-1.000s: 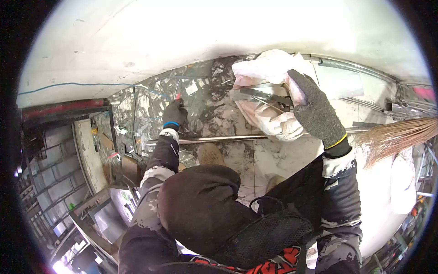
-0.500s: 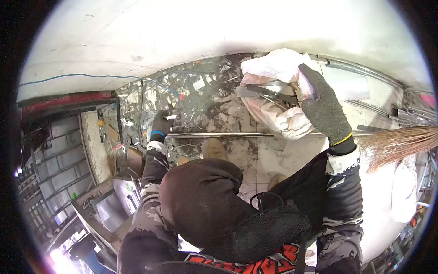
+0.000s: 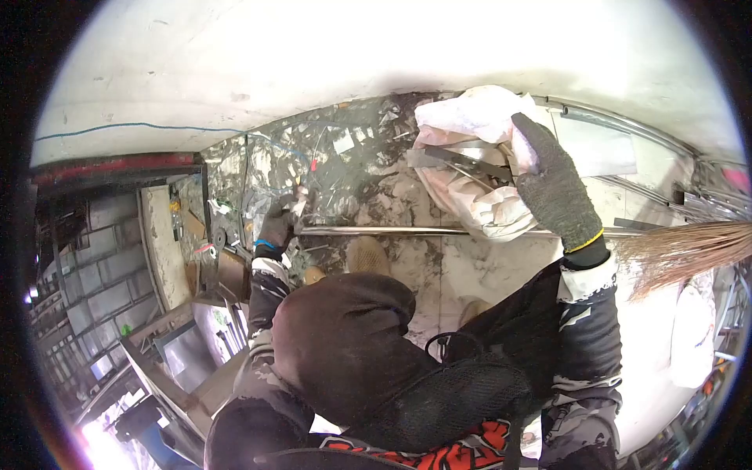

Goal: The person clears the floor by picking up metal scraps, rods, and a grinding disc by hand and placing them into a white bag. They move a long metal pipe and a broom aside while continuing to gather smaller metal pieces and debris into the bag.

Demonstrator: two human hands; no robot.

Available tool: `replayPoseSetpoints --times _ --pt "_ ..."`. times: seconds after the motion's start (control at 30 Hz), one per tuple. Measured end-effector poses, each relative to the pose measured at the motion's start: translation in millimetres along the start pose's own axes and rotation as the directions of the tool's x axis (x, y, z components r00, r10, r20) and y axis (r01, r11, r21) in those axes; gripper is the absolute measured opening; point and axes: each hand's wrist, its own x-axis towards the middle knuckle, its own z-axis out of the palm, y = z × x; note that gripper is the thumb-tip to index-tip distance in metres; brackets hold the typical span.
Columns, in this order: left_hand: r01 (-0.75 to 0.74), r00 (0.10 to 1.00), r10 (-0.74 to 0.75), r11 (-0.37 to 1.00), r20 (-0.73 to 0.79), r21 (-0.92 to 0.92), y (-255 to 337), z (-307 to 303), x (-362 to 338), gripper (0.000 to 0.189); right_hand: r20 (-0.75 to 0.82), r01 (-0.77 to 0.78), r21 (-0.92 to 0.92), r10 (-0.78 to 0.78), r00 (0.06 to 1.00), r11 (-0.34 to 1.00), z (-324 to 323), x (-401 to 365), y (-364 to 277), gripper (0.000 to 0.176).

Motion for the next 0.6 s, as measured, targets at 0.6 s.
replayPoseSetpoints --times 0.6 --pt "0.108 0.988 0.109 -0.018 -0.106 0.994 50.9 171.9 131.6 0.050 -0.014 0.026 -0.029 -0.026 1.000 0.999 2.6 -13.6 -8.3 0.074"
